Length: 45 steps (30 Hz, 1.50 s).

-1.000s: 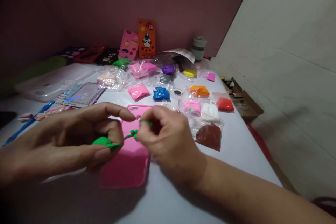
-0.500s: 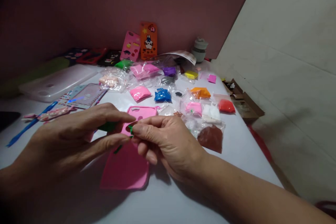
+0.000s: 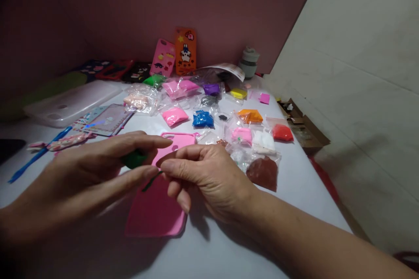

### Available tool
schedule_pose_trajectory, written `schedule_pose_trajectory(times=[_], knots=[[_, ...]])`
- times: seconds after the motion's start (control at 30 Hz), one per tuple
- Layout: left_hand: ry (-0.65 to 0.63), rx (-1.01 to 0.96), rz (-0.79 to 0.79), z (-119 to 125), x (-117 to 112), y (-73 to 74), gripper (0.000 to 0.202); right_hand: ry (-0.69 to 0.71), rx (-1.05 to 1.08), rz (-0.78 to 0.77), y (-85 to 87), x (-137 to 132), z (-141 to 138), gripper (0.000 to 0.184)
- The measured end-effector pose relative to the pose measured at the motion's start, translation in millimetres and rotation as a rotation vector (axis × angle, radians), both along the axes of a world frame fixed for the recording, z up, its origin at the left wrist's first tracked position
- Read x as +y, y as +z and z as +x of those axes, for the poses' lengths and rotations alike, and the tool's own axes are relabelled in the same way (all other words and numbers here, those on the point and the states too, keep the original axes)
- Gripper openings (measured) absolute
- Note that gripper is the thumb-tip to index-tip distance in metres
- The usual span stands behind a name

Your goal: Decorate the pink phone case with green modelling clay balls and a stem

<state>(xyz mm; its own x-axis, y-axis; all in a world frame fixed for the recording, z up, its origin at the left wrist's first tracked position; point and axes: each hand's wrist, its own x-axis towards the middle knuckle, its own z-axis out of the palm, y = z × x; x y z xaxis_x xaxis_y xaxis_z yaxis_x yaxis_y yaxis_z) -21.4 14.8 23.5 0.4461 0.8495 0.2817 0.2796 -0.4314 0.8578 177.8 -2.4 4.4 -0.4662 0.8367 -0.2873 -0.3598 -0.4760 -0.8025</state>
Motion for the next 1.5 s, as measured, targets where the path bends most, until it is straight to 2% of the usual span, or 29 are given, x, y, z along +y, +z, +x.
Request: schedule_pose_trajectory(times=[0.1,0.17,0.23,0.5,0.67,0.8,0.9,1.07,1.27,1.5], knots=[[-0.095,-0.245,-0.451,-2.7,5.3,6.7,0.014,-0.033,0.058,0.020,-1.6,2.3,1.4,0.018],[-0.183,-0.387,-0.615,-3.5,9.2,7.9,0.012,-0.064,0.081,0.038,-2.3,3.7,1.9,0.014],[-0.223,-0.443,-0.678,-3.3,12.2,6.6,0.015,-0.096,0.100,0.058,-2.4,4.7,2.0,0.012],[-0.242,-0.474,-0.733,-5.5,17.1,-3.2,0.010,-0.153,0.060,0.031,0.6,5.3,3.1,0.022],[-0.184,-0.411,-0.685,-6.2,18.3,-1.8,0.015,-0.132,0.100,-0.040,2.2,7.3,6.4,0.030],[-0.151,-0.341,-0.650,-5.1,19.4,-1.7,0.017,-0.079,0.130,-0.001,2.0,9.5,5.3,0.025],[-0.118,-0.327,-0.658,-4.7,20.6,-2.4,0.013,-0.102,0.120,0.009,3.7,9.4,4.2,0.024],[-0.099,-0.321,-0.675,-6.2,20.8,-2.5,0.010,-0.124,0.092,0.005,6.6,8.4,6.0,0.033],[-0.097,-0.290,-0.678,-6.2,22.5,-3.7,0.011,-0.057,0.152,0.011,1.9,9.6,7.5,0.023],[-0.103,-0.263,-0.684,-7.8,23.7,-5.5,0.017,-0.079,0.151,0.005,1.8,8.3,7.3,0.019]])
